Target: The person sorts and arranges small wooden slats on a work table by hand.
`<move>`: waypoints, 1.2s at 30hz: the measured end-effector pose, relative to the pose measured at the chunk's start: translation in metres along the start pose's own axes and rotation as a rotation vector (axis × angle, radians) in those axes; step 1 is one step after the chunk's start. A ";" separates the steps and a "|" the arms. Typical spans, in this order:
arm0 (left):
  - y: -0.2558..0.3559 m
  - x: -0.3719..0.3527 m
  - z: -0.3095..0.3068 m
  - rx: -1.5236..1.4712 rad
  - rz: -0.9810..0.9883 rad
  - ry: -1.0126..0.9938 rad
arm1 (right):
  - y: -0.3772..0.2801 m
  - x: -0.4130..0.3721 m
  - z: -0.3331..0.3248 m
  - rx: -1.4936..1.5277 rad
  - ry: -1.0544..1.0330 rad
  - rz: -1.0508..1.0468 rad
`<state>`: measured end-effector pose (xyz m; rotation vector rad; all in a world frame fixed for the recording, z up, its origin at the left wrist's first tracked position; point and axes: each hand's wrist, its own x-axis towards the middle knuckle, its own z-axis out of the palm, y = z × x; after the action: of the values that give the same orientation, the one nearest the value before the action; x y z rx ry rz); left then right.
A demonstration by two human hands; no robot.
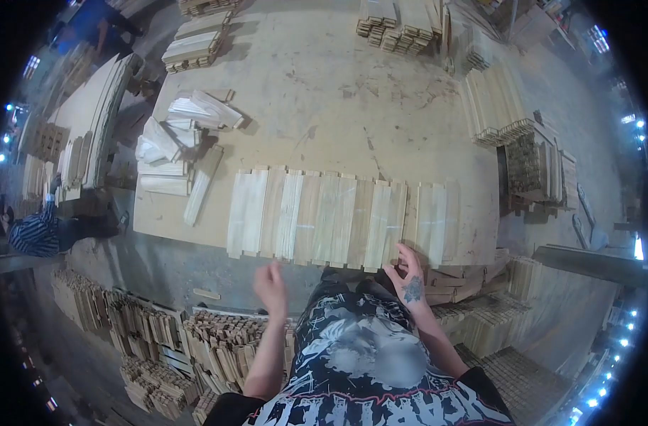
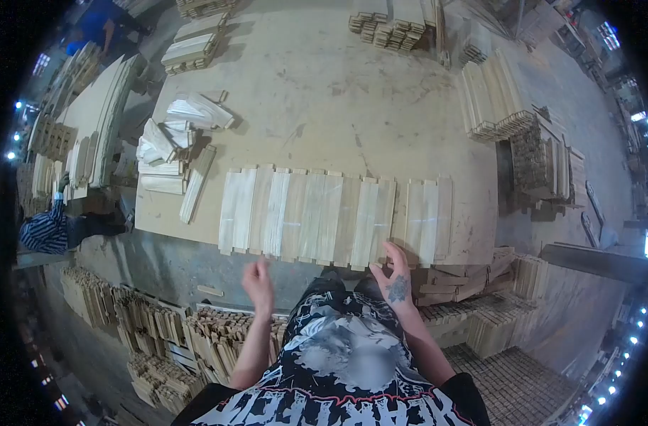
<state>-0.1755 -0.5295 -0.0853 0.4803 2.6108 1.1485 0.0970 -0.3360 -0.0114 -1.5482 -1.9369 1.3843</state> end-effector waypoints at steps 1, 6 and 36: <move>-0.014 -0.017 0.018 -0.156 -0.100 -0.047 | 0.000 0.000 -0.001 0.004 -0.005 -0.005; 0.046 -0.030 0.024 -0.808 -0.649 -0.338 | 0.004 0.005 -0.011 -0.009 -0.064 -0.042; -0.018 0.012 -0.005 -0.658 -0.584 -0.366 | 0.008 0.011 -0.012 -0.041 -0.057 -0.081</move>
<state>-0.1916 -0.5395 -0.0968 -0.1879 1.7341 1.4207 0.1066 -0.3205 -0.0156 -1.4458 -2.0495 1.3778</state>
